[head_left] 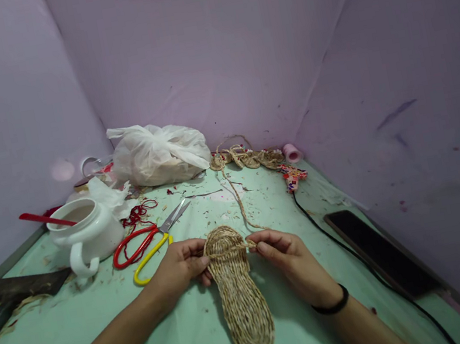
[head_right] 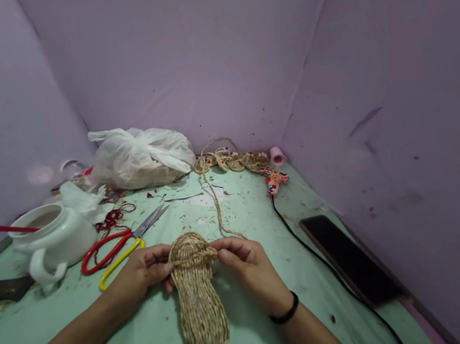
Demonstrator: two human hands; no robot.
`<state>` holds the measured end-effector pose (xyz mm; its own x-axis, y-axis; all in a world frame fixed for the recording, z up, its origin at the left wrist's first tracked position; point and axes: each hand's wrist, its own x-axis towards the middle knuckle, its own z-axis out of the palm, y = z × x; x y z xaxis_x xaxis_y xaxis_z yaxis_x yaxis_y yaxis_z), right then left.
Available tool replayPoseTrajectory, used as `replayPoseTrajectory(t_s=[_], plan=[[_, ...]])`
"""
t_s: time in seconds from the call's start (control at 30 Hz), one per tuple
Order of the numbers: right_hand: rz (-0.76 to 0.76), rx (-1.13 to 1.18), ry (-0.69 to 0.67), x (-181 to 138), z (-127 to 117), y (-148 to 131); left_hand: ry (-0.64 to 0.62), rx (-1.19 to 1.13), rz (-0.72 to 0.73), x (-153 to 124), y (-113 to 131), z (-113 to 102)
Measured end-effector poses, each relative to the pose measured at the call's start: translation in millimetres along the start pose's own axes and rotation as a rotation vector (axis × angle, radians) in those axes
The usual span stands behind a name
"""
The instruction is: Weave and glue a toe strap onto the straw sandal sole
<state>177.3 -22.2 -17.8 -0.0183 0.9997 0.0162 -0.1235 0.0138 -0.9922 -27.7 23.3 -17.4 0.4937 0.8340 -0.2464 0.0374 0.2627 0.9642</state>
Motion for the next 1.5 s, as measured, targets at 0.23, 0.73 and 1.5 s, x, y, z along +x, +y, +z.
replayPoseTrajectory(t_s=[0.23, 0.73, 1.5], plan=[[0.009, 0.097, 0.02, 3, -1, 2, -0.005, -0.02, 0.002, 1, -2, -2], [-0.026, -0.062, 0.069, 4, -1, 5, 0.524, 1.463, -0.122, -8, 33, -49], [0.036, 0.022, 0.088, 6, -1, 7, 0.235, 0.59, 0.035, -19, 44, -42]])
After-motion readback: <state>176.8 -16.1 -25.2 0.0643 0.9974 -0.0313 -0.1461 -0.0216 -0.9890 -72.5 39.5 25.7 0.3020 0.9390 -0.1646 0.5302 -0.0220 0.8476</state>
